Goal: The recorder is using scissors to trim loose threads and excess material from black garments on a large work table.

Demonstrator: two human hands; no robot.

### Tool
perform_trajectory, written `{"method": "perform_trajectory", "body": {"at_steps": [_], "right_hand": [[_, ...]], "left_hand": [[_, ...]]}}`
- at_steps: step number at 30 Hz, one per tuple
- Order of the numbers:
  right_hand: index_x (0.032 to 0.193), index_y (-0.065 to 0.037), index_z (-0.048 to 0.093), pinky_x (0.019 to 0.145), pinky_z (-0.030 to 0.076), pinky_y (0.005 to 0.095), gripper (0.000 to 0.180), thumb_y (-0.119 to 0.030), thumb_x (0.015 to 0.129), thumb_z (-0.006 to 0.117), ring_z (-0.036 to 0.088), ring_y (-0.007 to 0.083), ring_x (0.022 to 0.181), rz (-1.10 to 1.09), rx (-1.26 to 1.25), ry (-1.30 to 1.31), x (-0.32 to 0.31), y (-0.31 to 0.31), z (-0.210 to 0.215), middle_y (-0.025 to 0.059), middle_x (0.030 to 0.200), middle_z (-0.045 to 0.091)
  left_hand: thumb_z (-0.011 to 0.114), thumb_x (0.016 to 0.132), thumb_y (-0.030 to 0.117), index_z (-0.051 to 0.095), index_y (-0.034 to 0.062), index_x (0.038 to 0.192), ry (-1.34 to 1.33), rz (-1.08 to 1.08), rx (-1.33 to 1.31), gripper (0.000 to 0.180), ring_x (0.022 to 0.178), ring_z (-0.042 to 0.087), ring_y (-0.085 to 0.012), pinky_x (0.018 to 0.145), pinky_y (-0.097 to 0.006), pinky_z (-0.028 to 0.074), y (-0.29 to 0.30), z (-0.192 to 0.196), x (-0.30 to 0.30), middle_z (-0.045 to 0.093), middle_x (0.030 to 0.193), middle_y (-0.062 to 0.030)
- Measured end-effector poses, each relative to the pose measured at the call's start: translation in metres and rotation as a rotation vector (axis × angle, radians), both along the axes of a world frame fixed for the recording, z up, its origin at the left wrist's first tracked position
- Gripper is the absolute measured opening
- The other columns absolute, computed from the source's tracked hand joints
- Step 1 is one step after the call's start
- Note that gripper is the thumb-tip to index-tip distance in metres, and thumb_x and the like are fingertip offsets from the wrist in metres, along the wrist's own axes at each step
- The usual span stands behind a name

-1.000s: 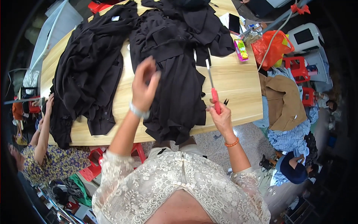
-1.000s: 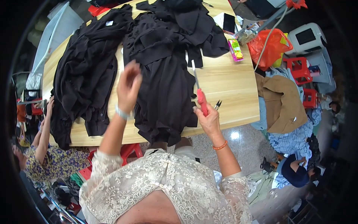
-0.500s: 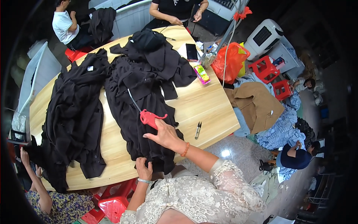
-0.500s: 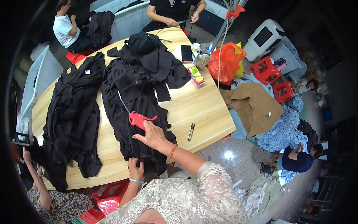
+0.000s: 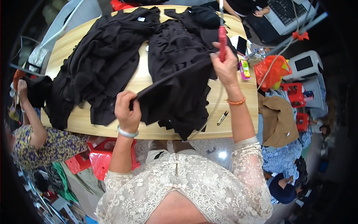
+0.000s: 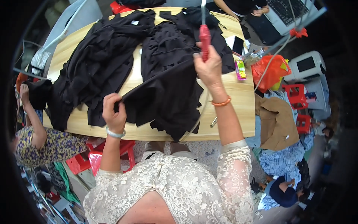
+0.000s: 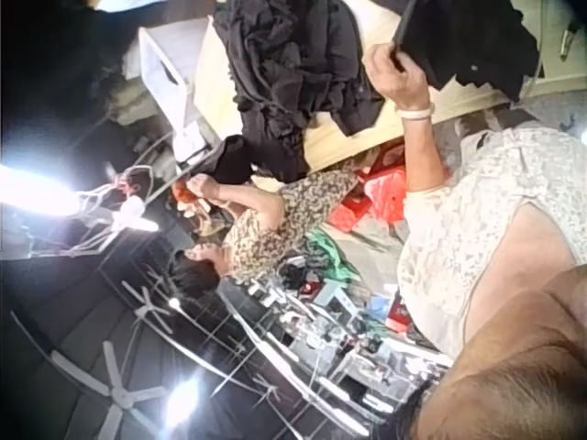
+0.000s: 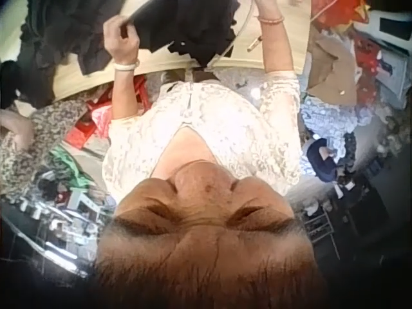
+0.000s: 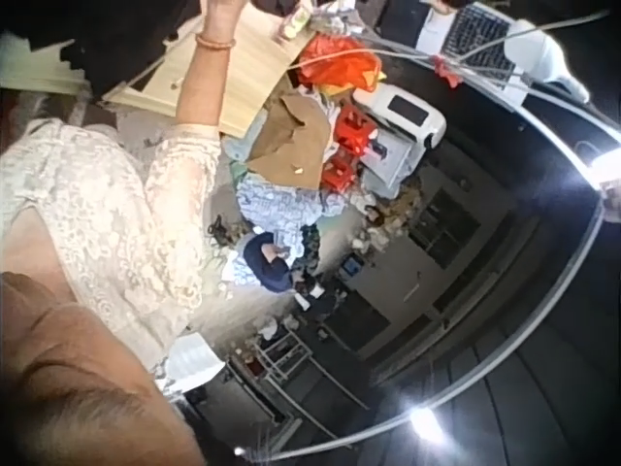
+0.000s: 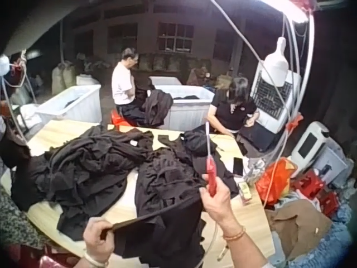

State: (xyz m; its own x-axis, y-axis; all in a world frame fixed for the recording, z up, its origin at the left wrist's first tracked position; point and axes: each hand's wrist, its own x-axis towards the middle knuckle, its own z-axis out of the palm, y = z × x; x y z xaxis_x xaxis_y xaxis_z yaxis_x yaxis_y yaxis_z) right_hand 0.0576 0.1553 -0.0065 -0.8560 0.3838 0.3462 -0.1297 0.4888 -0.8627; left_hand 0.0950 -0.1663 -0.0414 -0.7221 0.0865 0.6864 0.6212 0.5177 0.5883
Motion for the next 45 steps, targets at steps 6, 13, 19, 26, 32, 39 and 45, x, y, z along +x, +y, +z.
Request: {"method": "perform_trajectory", "body": {"at_steps": [6,13,19,26,32,39,45], "right_hand": [[0.107,0.000,0.058,0.079,0.049,0.0498,0.034,-0.018,0.079,0.066,0.061,0.0463,0.090,0.043,0.425,-0.387,0.031,0.048,-0.098,0.0273,0.093,0.064],[0.099,-0.001,0.057,0.075,0.049,0.0522,0.028,-0.025,0.088,0.065,0.062,0.0439,0.083,-0.107,0.631,-0.709,0.124,0.029,-0.096,0.0234,0.090,0.061],[0.095,-0.003,0.049,0.065,0.047,0.0488,0.022,-0.020,0.091,0.062,0.059,0.0437,0.077,-0.102,0.583,-0.506,0.153,0.020,-0.070,0.0216,0.083,0.055],[0.117,-0.008,0.046,0.070,0.050,0.0473,0.034,-0.017,0.089,0.064,0.064,0.0403,0.080,0.135,0.414,-0.637,0.163,-0.007,-0.037,0.0186,0.086,0.065],[0.109,-0.006,0.053,0.073,0.049,0.0467,0.027,-0.017,0.087,0.065,0.061,0.0377,0.084,0.315,0.521,-0.537,0.159,-0.017,-0.033,0.0180,0.089,0.063],[0.104,-0.007,0.052,0.069,0.049,0.0491,0.026,-0.026,0.090,0.062,0.062,0.0431,0.073,0.370,0.607,-0.773,0.152,-0.028,-0.017,0.0207,0.073,0.063],[0.106,-0.007,0.053,0.070,0.049,0.0481,0.028,-0.028,0.090,0.063,0.063,0.0433,0.078,0.415,0.582,-0.820,0.148,-0.031,-0.022,0.0219,0.075,0.064]], "left_hand": [[0.064,0.073,0.000,0.063,0.0067,0.095,-0.169,0.106,-0.554,0.023,0.101,0.055,-0.0303,0.089,-0.041,0.040,0.000,-0.085,-0.002,0.059,0.103,-0.0123],[0.063,0.094,0.022,0.062,0.0029,0.110,-1.281,-0.363,0.648,0.025,0.077,0.065,-0.0168,0.071,-0.028,0.053,0.022,-0.087,0.068,0.067,0.101,-0.0093],[0.057,0.097,0.028,0.053,0.0023,0.114,-1.450,-0.660,1.849,0.031,0.108,0.062,-0.0328,0.093,-0.041,0.053,0.079,-0.074,0.027,0.061,0.120,-0.0203],[0.065,0.091,0.018,0.054,-0.0024,0.102,-1.301,-0.479,2.203,0.025,0.103,0.065,-0.0323,0.091,-0.042,0.055,0.118,-0.101,-0.006,0.065,0.102,-0.0185],[0.061,0.093,0.010,0.059,-0.0007,0.097,-1.167,-0.282,1.833,0.012,0.096,0.067,-0.0278,0.090,-0.040,0.055,0.119,-0.124,-0.015,0.067,0.097,-0.0153],[0.064,0.091,0.008,0.063,0.0000,0.100,-1.064,-0.338,1.572,0.012,0.093,0.068,-0.0227,0.089,-0.035,0.056,0.114,-0.128,-0.008,0.069,0.098,-0.0118],[0.062,0.093,0.011,0.064,0.0011,0.100,-1.049,-0.337,1.487,0.012,0.095,0.067,-0.0214,0.087,-0.033,0.055,0.111,-0.127,-0.011,0.069,0.100,-0.0118]]}}
